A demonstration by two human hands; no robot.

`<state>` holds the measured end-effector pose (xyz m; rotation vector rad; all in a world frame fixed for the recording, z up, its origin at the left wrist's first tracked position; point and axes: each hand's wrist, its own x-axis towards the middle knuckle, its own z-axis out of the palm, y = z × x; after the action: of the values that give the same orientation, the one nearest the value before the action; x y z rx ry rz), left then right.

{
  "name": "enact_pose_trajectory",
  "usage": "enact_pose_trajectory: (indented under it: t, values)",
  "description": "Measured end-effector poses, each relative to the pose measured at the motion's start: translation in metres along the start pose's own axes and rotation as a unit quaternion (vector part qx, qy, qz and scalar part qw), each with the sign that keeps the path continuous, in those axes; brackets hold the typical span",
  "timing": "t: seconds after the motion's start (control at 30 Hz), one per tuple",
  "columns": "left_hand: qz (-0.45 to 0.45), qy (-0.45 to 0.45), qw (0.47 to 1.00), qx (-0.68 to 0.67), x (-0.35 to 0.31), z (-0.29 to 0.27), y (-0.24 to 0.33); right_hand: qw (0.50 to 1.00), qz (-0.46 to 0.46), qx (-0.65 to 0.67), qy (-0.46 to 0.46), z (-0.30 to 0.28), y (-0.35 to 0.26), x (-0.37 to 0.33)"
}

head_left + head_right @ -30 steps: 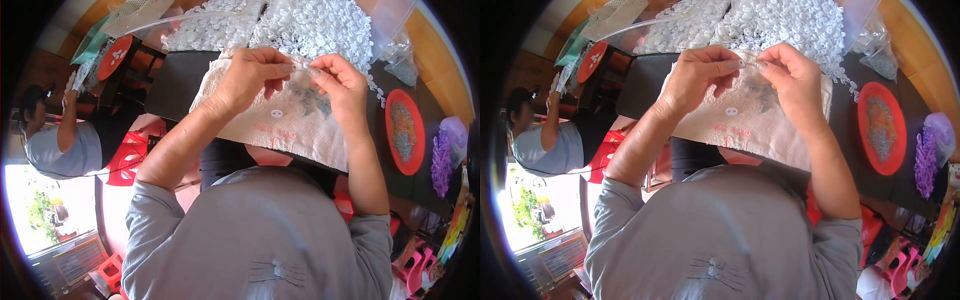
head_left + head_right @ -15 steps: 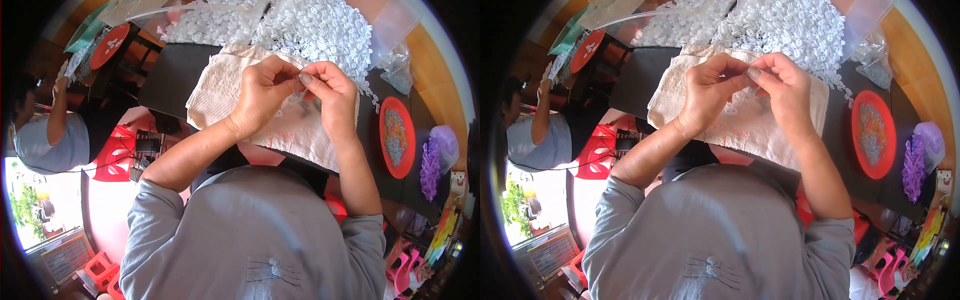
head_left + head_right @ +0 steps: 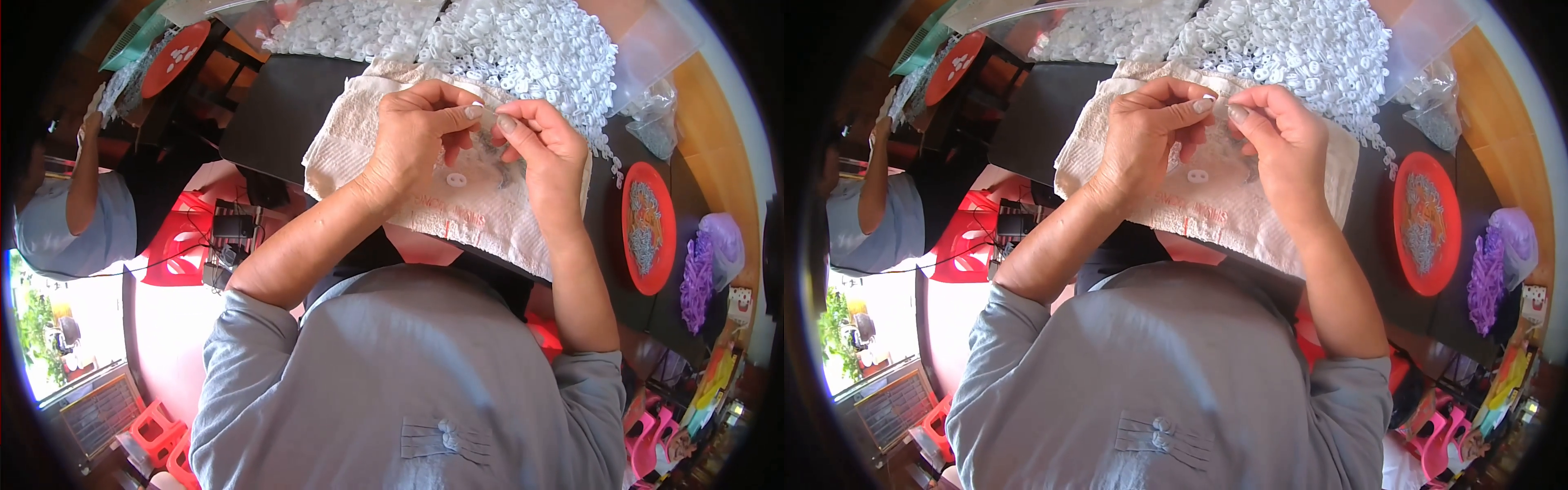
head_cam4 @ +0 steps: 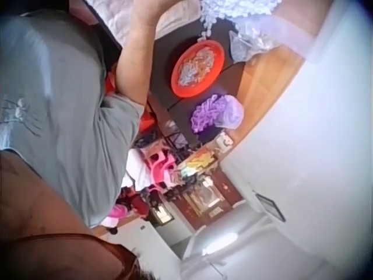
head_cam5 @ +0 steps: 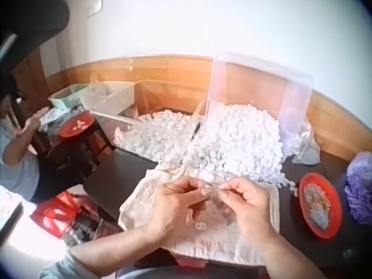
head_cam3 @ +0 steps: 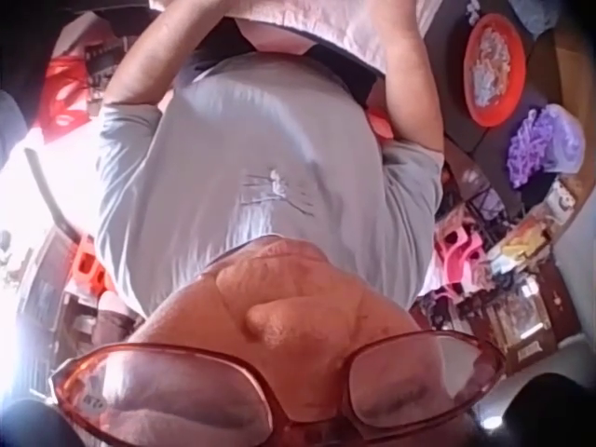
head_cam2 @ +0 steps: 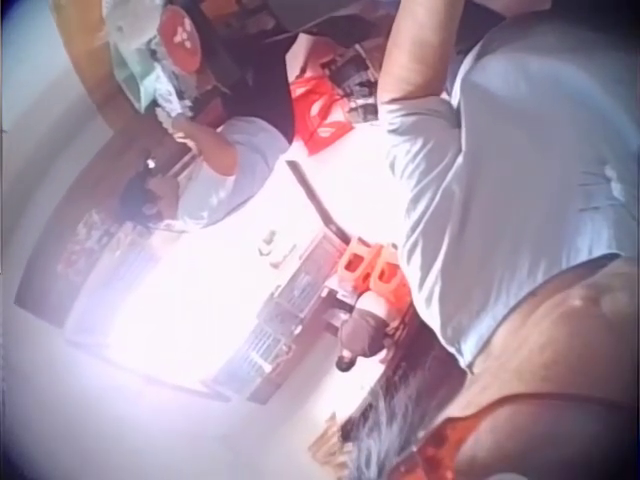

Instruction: The recorder is assembling small white plastic components by snapping them together manually.

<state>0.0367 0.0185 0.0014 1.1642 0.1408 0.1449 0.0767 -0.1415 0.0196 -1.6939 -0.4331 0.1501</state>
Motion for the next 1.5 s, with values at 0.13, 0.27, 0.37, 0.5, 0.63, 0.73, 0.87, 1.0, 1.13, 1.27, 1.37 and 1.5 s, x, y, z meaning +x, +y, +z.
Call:
enact_pose_trajectory:
  t: [0.13, 0.27, 0.37, 0.5, 0.63, 0.73, 0.87, 1.0, 1.13, 1.27, 1.37, 1.5]
  values:
    - [-0.011, -0.009, 0.999, -0.032, -0.002, 0.000, -0.001, 0.998, -0.028, -0.048, -0.005, 0.002, 0.004, -0.001]
    - [-0.011, -0.008, 1.000, -0.018, -0.004, -0.003, -0.001, 0.995, -0.057, -0.080, -0.006, 0.004, 0.004, -0.003]
    - [-0.019, -0.008, 0.999, -0.025, -0.006, -0.003, 0.001, 0.993, -0.079, -0.093, -0.005, 0.005, 0.006, -0.002]
    - [-0.015, -0.004, 0.999, -0.039, -0.007, -0.001, 0.001, 0.986, -0.118, -0.115, -0.003, 0.004, 0.007, -0.002]
    - [-0.015, 0.004, 0.999, -0.044, -0.007, 0.000, 0.000, 0.981, -0.138, -0.135, 0.006, 0.003, 0.009, -0.002]
    - [-0.014, 0.007, 1.000, -0.023, -0.009, -0.001, 0.001, 0.979, -0.144, -0.141, 0.011, 0.003, 0.008, -0.002]
    - [-0.009, 0.003, 1.000, 0.007, -0.010, 0.000, 0.001, 0.976, -0.160, -0.147, 0.010, 0.005, 0.009, -0.001]
    - [-0.009, 0.000, 1.000, 0.006, -0.010, -0.001, -0.002, 0.966, -0.187, -0.176, 0.009, 0.005, 0.010, -0.001]
    - [-0.009, 0.002, 1.000, 0.013, -0.011, 0.000, -0.004, 0.953, -0.221, -0.207, 0.005, 0.006, 0.012, -0.002]
    - [-0.013, 0.005, 1.000, 0.009, -0.013, 0.000, -0.004, 0.975, -0.164, -0.149, 0.003, 0.012, 0.011, -0.007]
    - [-0.017, 0.033, 0.999, -0.003, -0.016, 0.003, -0.002, 0.994, -0.090, -0.059, -0.007, 0.018, 0.012, -0.008]
    - [0.008, 0.013, 1.000, -0.017, -0.012, -0.001, -0.005, 0.999, -0.051, -0.005, -0.017, 0.020, 0.010, -0.008]
